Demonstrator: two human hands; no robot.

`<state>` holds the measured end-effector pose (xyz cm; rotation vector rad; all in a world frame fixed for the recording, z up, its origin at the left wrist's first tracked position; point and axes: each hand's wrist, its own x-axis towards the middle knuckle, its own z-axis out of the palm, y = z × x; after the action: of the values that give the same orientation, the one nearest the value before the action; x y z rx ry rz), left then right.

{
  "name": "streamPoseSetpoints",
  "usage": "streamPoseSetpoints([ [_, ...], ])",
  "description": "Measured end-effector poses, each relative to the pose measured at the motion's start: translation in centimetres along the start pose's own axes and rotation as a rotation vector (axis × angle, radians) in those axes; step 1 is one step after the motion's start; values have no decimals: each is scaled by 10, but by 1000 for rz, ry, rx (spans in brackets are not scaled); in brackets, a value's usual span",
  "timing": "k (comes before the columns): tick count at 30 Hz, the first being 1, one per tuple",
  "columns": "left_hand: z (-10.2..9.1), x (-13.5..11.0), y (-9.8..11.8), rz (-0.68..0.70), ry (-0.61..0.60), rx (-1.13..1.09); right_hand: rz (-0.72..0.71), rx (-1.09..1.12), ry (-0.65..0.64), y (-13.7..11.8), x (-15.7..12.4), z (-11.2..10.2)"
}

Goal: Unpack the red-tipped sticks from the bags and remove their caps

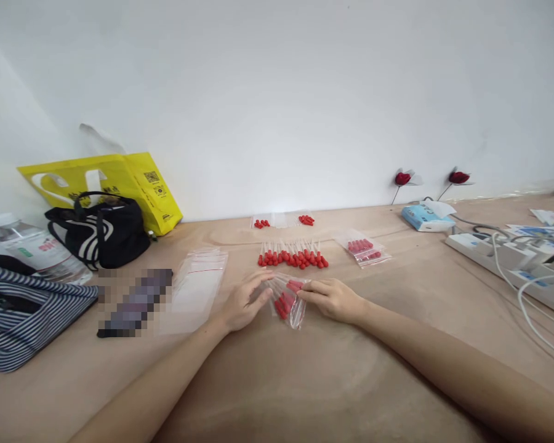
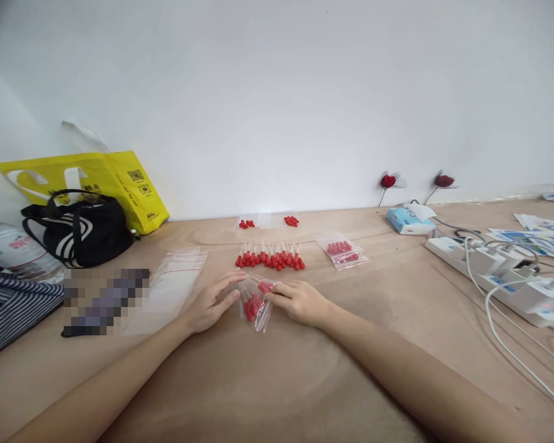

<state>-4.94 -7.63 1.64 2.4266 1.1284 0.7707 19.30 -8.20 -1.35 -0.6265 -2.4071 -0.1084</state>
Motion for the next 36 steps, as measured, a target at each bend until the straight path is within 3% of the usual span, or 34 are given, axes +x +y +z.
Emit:
streamPoseSetpoints([
  [3,1,-4,5,70,-147,37,30,14,-22,2,0,1],
  [5,3,-6,7,89,-185,81,146,2,-14,2,-1,0],
  [10,6,-12,15,96,-108,233,591,37,25,-1,-6,-6],
  [13,8,-12,22,61,-48,303,686,133,-36,-7,-7,-9],
  [17,10,-1,26,91,-61,222,659,244,-85,-16,-4,-10],
  [21,14,16,26,163,-136,152,610,304,-55,-20,-2,-11],
  [30,26,35,23,299,-156,132,510,251,-52,-19,-5,-10],
  [33,27,35,21,305,-142,137,411,145,-7,-17,-5,-7],
  [36,29,35,17,328,-111,156,220,-17,117,-15,-4,-2],
])
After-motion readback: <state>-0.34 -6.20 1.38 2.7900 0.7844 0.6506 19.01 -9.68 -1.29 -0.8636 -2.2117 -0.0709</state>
